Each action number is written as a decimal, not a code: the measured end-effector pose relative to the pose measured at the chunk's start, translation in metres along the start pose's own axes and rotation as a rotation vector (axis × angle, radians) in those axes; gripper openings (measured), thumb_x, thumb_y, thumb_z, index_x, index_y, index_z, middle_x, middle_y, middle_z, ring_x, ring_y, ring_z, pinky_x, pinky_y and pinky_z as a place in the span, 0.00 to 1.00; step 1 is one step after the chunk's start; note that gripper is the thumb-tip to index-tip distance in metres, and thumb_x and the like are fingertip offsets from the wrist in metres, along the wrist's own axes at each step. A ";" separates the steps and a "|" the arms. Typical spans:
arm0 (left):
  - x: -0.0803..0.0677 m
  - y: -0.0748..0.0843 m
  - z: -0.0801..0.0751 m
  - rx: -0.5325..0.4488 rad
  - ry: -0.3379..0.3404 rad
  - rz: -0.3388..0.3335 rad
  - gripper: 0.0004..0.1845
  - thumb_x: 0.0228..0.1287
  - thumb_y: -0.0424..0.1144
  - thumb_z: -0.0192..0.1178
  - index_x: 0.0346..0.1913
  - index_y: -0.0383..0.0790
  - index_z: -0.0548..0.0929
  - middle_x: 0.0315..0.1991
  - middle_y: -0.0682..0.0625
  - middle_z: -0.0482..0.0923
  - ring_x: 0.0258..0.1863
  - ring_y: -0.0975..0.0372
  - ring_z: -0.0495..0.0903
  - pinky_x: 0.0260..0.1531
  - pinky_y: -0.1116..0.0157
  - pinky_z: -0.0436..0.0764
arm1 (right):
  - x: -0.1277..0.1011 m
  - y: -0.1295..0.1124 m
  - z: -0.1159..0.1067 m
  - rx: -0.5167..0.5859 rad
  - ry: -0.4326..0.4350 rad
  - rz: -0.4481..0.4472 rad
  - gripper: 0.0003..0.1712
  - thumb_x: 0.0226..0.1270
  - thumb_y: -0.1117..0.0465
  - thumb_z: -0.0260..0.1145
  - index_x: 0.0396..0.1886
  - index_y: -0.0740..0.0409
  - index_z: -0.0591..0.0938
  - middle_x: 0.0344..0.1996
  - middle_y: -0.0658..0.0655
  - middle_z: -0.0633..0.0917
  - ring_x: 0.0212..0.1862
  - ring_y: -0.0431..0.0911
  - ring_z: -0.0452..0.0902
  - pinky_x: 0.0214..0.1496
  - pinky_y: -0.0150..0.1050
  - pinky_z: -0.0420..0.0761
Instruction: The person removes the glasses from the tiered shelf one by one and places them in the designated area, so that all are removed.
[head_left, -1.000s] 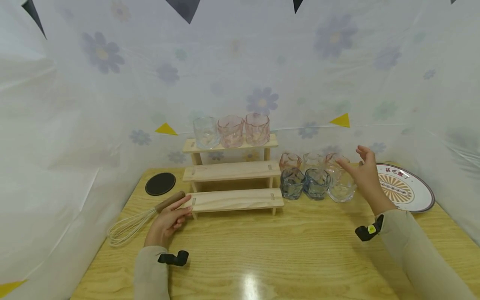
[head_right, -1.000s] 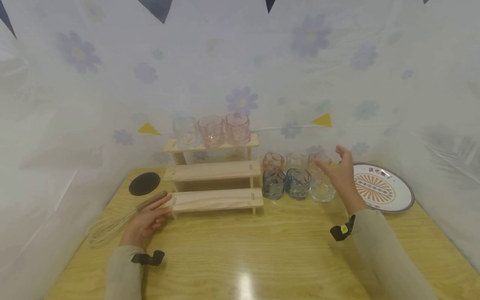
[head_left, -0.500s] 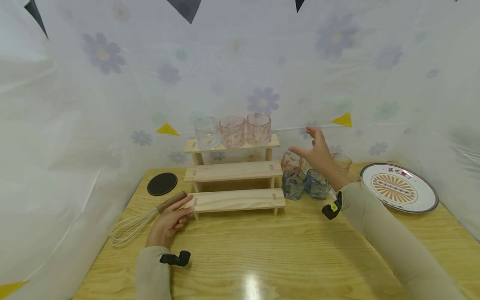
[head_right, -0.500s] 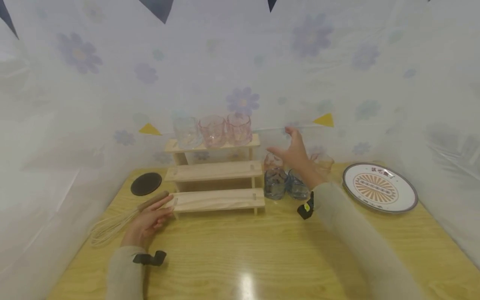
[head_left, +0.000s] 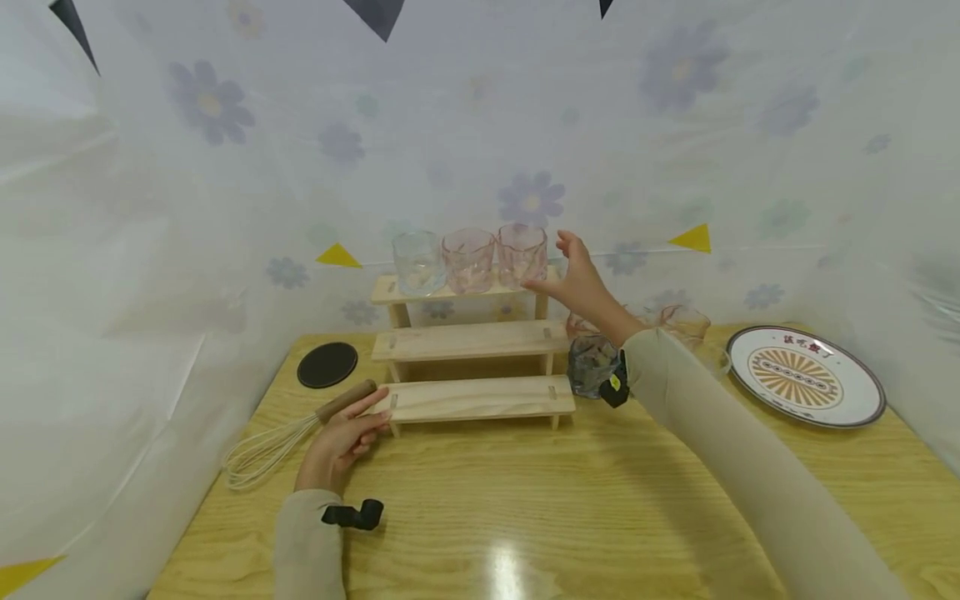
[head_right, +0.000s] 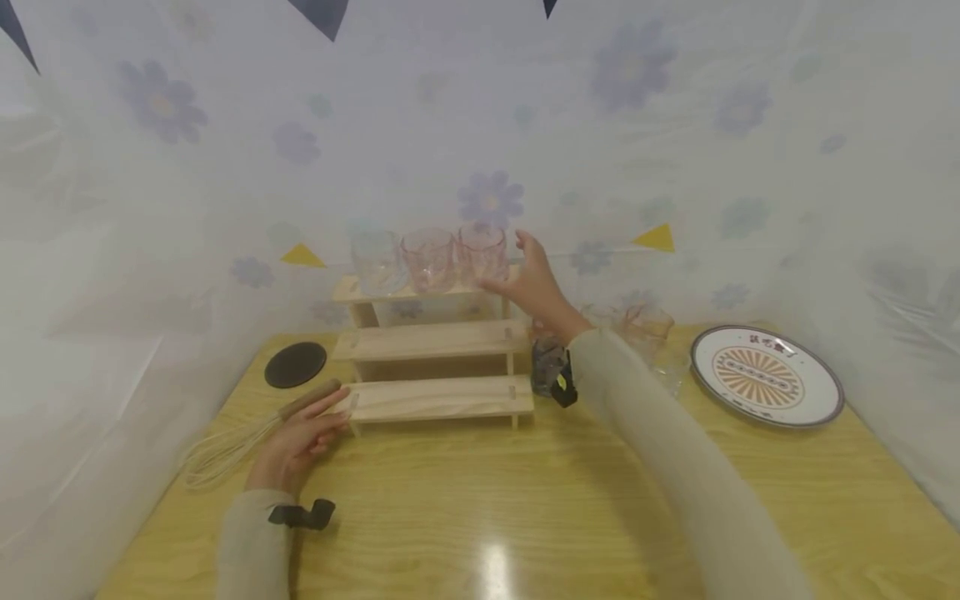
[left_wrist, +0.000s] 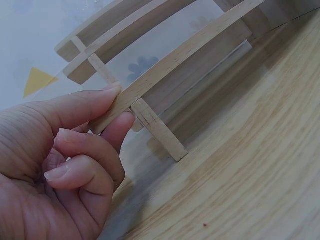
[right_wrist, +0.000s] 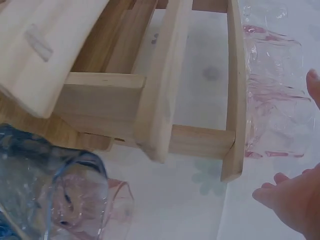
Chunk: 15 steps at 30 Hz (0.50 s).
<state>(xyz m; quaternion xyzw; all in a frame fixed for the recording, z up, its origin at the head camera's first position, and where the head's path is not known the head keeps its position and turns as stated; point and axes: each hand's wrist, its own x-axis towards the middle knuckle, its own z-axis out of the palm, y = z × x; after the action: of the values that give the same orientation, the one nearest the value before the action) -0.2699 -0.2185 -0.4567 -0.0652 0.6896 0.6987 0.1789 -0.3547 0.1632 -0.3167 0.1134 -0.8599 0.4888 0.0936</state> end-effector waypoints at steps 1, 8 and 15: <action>0.000 0.000 0.000 0.001 -0.001 -0.001 0.33 0.65 0.33 0.60 0.72 0.47 0.63 0.26 0.53 0.83 0.11 0.70 0.59 0.10 0.74 0.59 | 0.003 -0.003 0.001 0.006 -0.005 0.002 0.59 0.56 0.49 0.73 0.75 0.57 0.44 0.71 0.64 0.54 0.72 0.56 0.49 0.67 0.55 0.57; 0.000 0.001 0.000 -0.005 -0.004 0.004 0.33 0.65 0.34 0.60 0.72 0.48 0.63 0.26 0.52 0.83 0.11 0.70 0.59 0.10 0.74 0.59 | 0.019 -0.012 0.011 0.105 -0.010 0.039 0.62 0.55 0.47 0.73 0.76 0.54 0.41 0.71 0.62 0.54 0.72 0.53 0.48 0.68 0.53 0.58; 0.000 0.001 0.001 -0.005 -0.022 0.000 0.33 0.65 0.34 0.60 0.72 0.48 0.62 0.26 0.53 0.83 0.11 0.70 0.59 0.11 0.74 0.60 | 0.030 -0.014 0.019 0.158 0.005 0.055 0.61 0.56 0.46 0.71 0.76 0.56 0.40 0.71 0.64 0.54 0.71 0.55 0.51 0.68 0.50 0.59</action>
<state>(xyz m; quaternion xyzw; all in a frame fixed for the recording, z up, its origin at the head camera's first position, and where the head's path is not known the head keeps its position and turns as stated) -0.2702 -0.2171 -0.4555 -0.0580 0.6860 0.7010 0.1862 -0.3803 0.1370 -0.3070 0.0954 -0.8214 0.5576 0.0731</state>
